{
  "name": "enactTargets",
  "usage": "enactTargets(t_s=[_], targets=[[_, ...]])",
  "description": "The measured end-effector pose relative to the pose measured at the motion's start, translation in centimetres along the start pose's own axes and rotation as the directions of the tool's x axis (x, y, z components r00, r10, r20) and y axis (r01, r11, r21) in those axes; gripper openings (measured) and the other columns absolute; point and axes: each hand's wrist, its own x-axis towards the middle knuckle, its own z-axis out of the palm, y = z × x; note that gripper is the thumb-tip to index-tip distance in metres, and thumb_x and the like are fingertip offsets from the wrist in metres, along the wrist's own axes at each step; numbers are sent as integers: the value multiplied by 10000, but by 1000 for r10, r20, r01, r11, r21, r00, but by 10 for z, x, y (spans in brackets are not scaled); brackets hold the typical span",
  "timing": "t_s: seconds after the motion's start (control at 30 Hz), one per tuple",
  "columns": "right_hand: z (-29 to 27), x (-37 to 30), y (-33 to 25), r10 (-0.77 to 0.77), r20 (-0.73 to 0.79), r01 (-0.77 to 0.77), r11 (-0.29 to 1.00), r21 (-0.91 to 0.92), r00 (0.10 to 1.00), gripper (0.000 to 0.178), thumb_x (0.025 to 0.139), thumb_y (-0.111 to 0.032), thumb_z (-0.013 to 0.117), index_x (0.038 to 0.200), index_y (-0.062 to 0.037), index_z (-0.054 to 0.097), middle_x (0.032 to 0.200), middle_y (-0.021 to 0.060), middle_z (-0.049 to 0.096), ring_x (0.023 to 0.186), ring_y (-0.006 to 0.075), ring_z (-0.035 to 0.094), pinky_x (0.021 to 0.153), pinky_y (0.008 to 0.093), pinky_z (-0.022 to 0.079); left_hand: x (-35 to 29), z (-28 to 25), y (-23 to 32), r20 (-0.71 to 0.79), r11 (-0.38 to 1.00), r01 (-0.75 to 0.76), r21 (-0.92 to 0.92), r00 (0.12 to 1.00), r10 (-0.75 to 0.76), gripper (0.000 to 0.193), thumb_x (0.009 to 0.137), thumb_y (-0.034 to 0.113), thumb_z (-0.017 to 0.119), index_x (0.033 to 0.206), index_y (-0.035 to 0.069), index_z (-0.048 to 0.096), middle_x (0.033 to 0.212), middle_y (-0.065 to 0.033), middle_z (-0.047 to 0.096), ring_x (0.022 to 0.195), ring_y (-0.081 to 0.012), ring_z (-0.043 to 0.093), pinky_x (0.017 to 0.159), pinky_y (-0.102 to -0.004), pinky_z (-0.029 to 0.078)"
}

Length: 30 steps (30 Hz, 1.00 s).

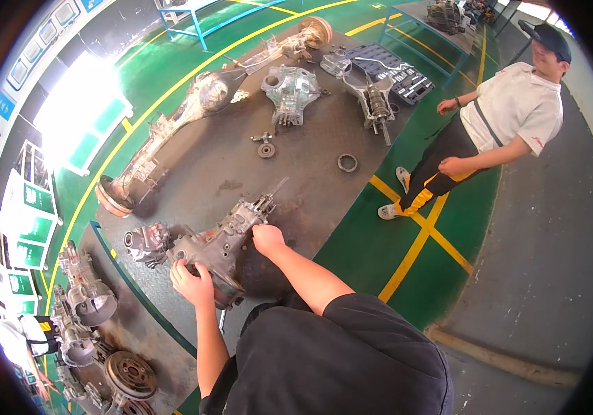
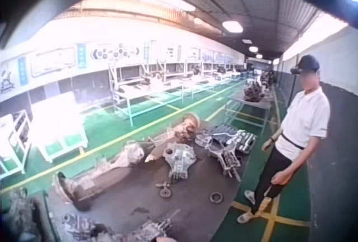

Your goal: Manually disassembling an automotive transmission or gearbox on a workbench.

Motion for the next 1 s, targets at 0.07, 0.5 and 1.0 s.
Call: enactTargets(t_s=[0.07,0.5,1.0], targets=[[-9,-1,-2,22,41,-22,1000,-3,999,281,828,-314,684,863,-35,672,928,164,696,900,338,680,780,464,544,2,-1,2,-13,1000,-9,-6,1000,9,326,803,185,638,1065,-2,583,1157,-184,597,1139,-387,532,943,-502,420],[-15,-11,-18,67,-11,-68,992,-106,998,254,820,-294,685,876,-47,681,907,148,704,861,311,689,771,447,504,0,-5,0,-26,999,-5,-38,1000,4,291,810,165,628,1045,0,585,1119,-187,604,1094,-383,543,914,-493,434],[-12,-4,-9,98,58,-92,992,-85,994,313,839,-349,674,878,-40,703,916,157,710,878,318,694,785,454,535,-2,0,-4,-4,995,13,-100,1000,-13,322,824,198,618,1080,3,591,1150,-185,604,1138,-379,535,947,-487,407]])
